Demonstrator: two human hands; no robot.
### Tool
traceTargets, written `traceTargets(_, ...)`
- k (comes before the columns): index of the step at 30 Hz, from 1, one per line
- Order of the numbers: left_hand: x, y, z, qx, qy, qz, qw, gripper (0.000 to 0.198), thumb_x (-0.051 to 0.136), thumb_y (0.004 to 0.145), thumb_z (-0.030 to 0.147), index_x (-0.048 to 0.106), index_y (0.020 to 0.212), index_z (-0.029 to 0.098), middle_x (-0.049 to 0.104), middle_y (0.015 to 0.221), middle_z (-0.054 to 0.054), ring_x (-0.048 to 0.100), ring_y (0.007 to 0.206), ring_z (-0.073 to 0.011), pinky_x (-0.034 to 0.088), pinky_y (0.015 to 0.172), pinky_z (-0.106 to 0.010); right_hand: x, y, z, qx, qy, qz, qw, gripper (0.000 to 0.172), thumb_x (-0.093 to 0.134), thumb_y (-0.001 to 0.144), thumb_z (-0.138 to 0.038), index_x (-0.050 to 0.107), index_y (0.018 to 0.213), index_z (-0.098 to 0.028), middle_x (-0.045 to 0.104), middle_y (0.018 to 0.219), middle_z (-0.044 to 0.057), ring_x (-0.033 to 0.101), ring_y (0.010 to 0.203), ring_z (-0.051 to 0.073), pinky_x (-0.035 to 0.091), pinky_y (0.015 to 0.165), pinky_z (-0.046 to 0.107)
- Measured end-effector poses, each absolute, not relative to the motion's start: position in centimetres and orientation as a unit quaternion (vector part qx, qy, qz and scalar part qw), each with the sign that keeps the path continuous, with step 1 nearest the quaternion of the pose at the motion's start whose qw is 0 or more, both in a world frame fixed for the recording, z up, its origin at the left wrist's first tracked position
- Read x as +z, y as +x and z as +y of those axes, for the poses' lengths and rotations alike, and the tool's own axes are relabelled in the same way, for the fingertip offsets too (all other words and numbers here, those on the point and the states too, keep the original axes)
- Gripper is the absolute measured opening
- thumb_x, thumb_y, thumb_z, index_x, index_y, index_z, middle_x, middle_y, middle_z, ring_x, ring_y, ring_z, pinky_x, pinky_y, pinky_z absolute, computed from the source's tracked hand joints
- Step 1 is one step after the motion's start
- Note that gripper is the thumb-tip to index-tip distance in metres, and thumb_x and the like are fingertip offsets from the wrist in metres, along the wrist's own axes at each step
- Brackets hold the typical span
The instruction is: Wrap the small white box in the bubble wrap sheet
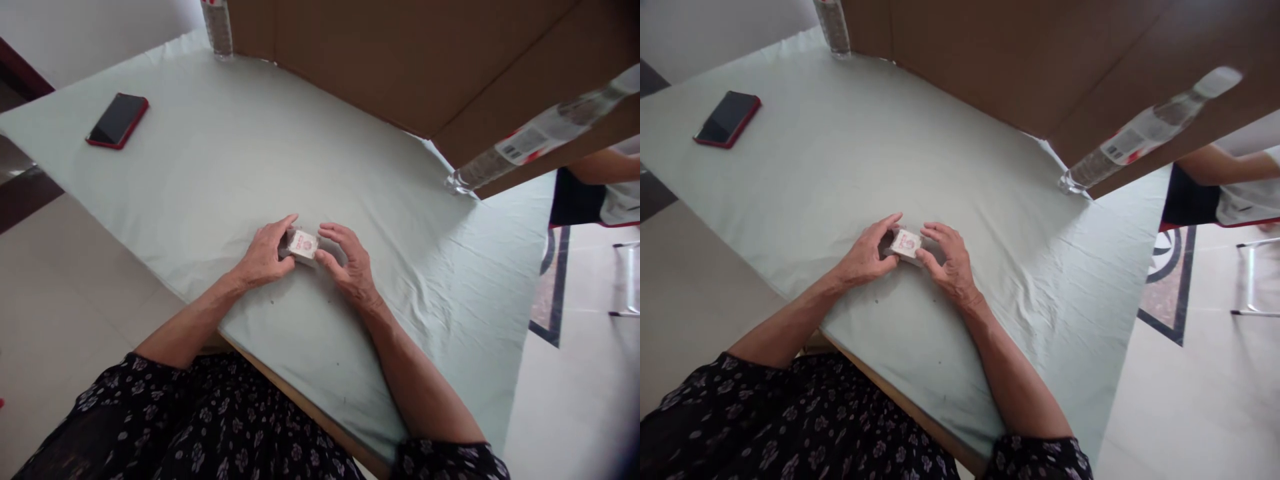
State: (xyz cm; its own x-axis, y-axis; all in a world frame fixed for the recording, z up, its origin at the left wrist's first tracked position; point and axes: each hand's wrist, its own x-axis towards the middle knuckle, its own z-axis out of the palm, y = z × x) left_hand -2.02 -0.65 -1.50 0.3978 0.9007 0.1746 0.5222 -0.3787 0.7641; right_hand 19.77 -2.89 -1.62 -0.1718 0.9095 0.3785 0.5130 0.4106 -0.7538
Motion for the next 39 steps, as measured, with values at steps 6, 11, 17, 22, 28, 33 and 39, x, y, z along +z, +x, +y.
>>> traceTargets(6,-1.8,-1.9,-0.7,0.311,0.78,0.453,0.3,0.08,0.058,0.072,0.02,0.044,0.15,0.017,0.064,0.134,-0.014,0.061,0.119,-0.0289,0.045,0.107,-0.045,-0.3,20.0,-2.6,0.119,-0.472,-0.801,0.349,0.021,0.065,0.094,-0.046,0.074,0.108,-0.033,0.071,0.128,0.006,0.062,0.118,0.03,0.044,0.101,0.052)
traceTargets(11,-2.1,-1.8,-0.8,0.32,0.784,0.449,0.284,0.077,0.056,0.073,0.021,0.044,0.149,0.015,0.066,0.13,-0.013,0.062,0.115,-0.027,0.046,0.104,-0.045,1.1,19.7,-2.0,-0.004,-0.437,-0.858,0.271,0.019,0.06,0.099,-0.038,0.074,0.107,-0.028,0.074,0.12,0.006,0.063,0.111,0.026,0.042,0.095,0.045)
traceTargets(17,-2.2,-1.6,-0.8,0.331,0.782,0.445,0.284,0.075,0.056,0.074,0.021,0.044,0.148,0.016,0.066,0.129,-0.013,0.061,0.115,-0.0263,0.046,0.105,-0.044,1.8,17.9,-1.5,-0.111,-0.376,-0.889,0.237,0.018,0.053,0.099,-0.016,0.069,0.096,-0.025,0.078,0.103,0.002,0.064,0.099,0.02,0.038,0.098,0.041)
traceTargets(22,-2.1,-1.5,-0.9,0.339,0.78,0.44,0.287,0.073,0.056,0.075,0.02,0.046,0.146,0.014,0.065,0.128,-0.015,0.061,0.114,-0.028,0.047,0.103,-0.045,1.3,17.4,-1.0,-0.06,-0.422,-0.854,0.3,0.015,0.051,0.099,-0.017,0.063,0.094,-0.023,0.077,0.108,0.005,0.067,0.098,0.02,0.041,0.094,0.04)
traceTargets(28,-2.1,-1.4,-0.9,0.372,0.771,0.426,0.293,0.079,0.055,0.074,0.013,0.039,0.151,0.016,0.06,0.125,-0.013,0.06,0.107,-0.023,0.051,0.096,-0.038,1.8,17.3,0.3,0.1,-0.503,-0.789,0.339,0.02,0.041,0.103,-0.026,0.06,0.097,-0.024,0.076,0.107,0.005,0.068,0.098,0.02,0.044,0.093,0.039)
traceTargets(33,-2.4,-1.3,-0.9,0.38,0.763,0.431,0.296,0.083,0.055,0.074,0.011,0.034,0.154,0.019,0.054,0.134,-0.014,0.058,0.108,-0.023,0.052,0.097,-0.04,2.2,16.8,1.0,0.171,-0.545,-0.73,0.374,0.021,0.044,0.102,-0.034,0.06,0.094,-0.025,0.073,0.09,0.002,0.065,0.083,0.019,0.048,0.085,0.036)
traceTargets(39,-2.4,-1.5,-1.0,0.379,0.75,0.418,0.346,0.093,0.059,0.072,0.011,0.027,0.158,0.021,0.052,0.14,-0.016,0.057,0.118,-0.0277,0.049,0.105,-0.046,2.8,16.7,2.1,0.21,-0.533,-0.696,0.433,0.017,0.046,0.1,-0.032,0.057,0.088,-0.025,0.072,0.085,-0.001,0.066,0.08,0.016,0.048,0.081,0.032)
